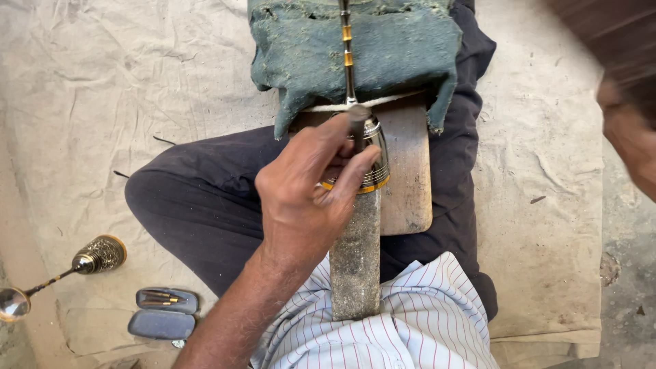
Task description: The person sits on the floor with a brass bell-shaped goblet held on a stone block, and hammers a small punch against the bell's surface using a wooden mallet, repositioning the punch repeatedly to work the engraved design around the metal body.
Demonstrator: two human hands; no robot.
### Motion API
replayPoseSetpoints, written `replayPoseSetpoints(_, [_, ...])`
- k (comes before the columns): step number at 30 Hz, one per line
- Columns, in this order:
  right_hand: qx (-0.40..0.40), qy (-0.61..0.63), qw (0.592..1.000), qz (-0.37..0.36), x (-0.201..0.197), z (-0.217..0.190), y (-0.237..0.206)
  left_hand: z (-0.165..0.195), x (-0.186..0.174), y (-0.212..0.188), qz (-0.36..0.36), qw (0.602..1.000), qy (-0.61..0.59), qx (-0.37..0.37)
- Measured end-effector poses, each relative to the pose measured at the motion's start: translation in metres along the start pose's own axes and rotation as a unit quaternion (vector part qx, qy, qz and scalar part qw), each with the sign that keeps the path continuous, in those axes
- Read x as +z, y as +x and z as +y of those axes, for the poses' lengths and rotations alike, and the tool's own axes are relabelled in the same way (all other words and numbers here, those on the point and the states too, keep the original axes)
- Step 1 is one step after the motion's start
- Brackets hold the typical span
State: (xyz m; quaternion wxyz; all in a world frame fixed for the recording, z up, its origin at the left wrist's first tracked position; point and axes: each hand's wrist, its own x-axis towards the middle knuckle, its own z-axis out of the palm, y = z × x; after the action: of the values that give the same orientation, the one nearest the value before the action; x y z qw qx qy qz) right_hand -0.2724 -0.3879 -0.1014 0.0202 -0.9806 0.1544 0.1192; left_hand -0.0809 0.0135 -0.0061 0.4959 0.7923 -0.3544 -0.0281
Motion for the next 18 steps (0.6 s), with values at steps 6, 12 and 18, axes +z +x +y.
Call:
replayPoseSetpoints(6, [0.028, 0.025, 0.999, 0.002, 0.0, -0.009, -0.034, 0.001, -0.008, 0.017, -0.086, 0.995, 0.002, 0.045])
replayPoseSetpoints(12, [0.102, 0.345, 0.93, 0.08, -0.038, -0.096, -0.092, 0.001, -0.009, 0.035, -0.183, 0.976, 0.052, 0.108])
replayPoseSetpoints(18, [0.19, 0.213, 0.958, 0.014, -0.051, -0.154, -0.106, 0.005, -0.016, 0.037, -0.213, 0.969, 0.053, 0.11])
